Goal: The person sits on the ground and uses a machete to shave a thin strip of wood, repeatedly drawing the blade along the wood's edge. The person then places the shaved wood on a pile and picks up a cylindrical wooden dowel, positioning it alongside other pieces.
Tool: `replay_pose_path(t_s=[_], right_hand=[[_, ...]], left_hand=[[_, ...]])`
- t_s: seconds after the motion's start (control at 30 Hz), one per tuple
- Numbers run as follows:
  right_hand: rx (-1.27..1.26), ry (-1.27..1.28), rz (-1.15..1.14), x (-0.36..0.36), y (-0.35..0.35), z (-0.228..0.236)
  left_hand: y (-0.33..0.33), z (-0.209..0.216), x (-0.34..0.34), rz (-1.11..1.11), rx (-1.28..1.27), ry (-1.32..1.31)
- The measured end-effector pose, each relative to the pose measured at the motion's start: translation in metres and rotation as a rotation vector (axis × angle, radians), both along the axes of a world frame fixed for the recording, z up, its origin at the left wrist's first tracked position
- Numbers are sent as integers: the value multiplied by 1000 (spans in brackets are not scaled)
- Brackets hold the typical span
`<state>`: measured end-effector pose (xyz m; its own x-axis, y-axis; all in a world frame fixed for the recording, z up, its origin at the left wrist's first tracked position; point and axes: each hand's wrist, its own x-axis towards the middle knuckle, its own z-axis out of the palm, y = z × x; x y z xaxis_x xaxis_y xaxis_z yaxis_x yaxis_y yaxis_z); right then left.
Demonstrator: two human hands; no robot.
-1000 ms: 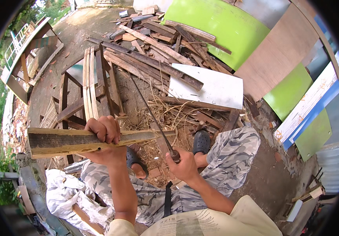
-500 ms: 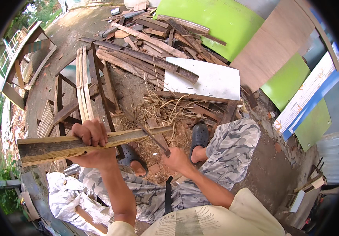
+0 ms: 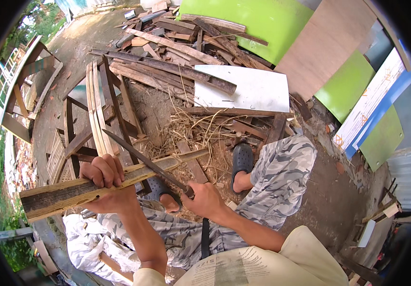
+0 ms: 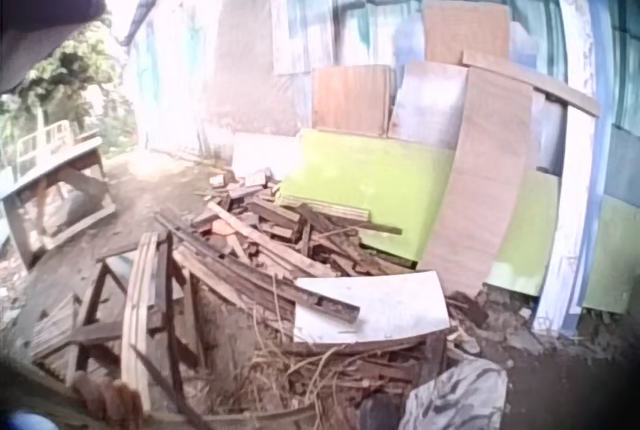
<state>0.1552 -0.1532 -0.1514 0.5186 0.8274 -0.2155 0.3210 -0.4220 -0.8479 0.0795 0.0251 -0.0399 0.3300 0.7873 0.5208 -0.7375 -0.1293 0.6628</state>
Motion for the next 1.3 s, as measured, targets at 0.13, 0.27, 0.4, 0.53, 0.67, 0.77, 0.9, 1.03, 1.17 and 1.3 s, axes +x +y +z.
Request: replay_pose_path(t_s=[0.13, 0.27, 0.4, 0.53, 0.67, 0.77, 0.9, 1.03, 1.17, 1.3], right_hand=[[-198, 62, -91, 28, -2, -50], [-56, -32, -16, 4, 8, -1], [-126, 22, -126, 18, -4, -46], [-169, 11, -39, 22, 1, -10], [70, -21, 34, -1, -2, 12], [-157, 4, -54, 22, -10, -39], [-110, -48, 11, 1, -15, -8], [-133, -40, -59, 11, -13, -42], [-125, -17, -28, 33, -8, -25], [19, -30, 12, -1, -13, -16]], left_hand=[[-5, 0, 1, 37, -35, 21], [7, -3, -1, -29, 25, -42], [-4, -5, -3, -61, 36, -4], [-1, -7, -7, 25, 12, 0], [-5, -2, 1, 41, -11, -19], [-7, -3, -6, -21, -4, -9], [-3, -6, -4, 38, -4, -2], [-7, -2, 3, -6, 17, 0], [2, -7, -7, 77, -9, 6], [-1, -6, -3, 42, -17, -2]])
